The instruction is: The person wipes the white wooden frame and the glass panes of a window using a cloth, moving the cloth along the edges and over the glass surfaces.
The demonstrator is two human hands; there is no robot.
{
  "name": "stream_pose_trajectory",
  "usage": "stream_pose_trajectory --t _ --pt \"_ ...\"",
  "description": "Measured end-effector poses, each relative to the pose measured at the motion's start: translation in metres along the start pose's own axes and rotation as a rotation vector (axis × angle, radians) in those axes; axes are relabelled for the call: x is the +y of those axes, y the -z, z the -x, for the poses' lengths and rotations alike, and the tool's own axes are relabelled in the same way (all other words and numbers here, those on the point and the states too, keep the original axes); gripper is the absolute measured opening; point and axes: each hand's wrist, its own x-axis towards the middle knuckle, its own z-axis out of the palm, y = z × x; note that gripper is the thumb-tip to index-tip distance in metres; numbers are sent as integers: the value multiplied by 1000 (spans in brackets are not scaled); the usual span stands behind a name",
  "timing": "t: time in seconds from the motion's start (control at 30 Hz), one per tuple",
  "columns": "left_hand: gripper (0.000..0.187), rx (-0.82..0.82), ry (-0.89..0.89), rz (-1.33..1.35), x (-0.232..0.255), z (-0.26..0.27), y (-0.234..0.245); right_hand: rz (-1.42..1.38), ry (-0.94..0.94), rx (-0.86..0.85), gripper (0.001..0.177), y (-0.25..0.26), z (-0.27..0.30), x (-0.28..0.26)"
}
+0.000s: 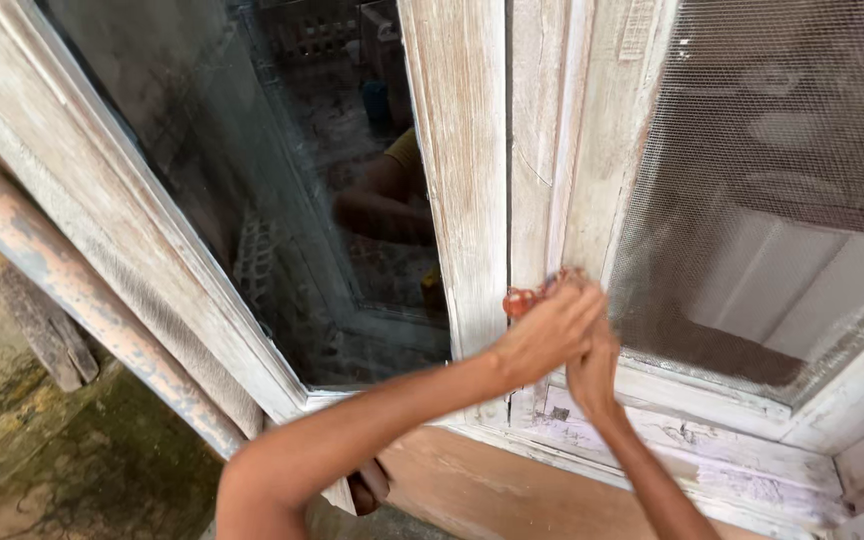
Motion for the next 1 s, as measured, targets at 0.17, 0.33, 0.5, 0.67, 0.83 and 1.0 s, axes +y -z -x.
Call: stream_pose_trajectory --t 0.17,0.33,0.5,0.67,0.83,1.0 --pt "23 512 398 -34 -135 -67 2 37 23 30 43 26 -165 -47" --pt "49 427 497 -121 -147 -58 35 15 483 167 27 36 -229 -84" --pt "67 125 184 -36 -31 -9 23 270 477 97 43 20 -64 -3" --pt "39 -117 74 396 10 1 39 201 377 19 46 33 8 31" --pt "31 814 711 226 -70 -59 51 309 582 279 33 98 -129 -49" --pt "29 465 790 -77 -98 -78 49 265 588 350 24 86 -190 -82"
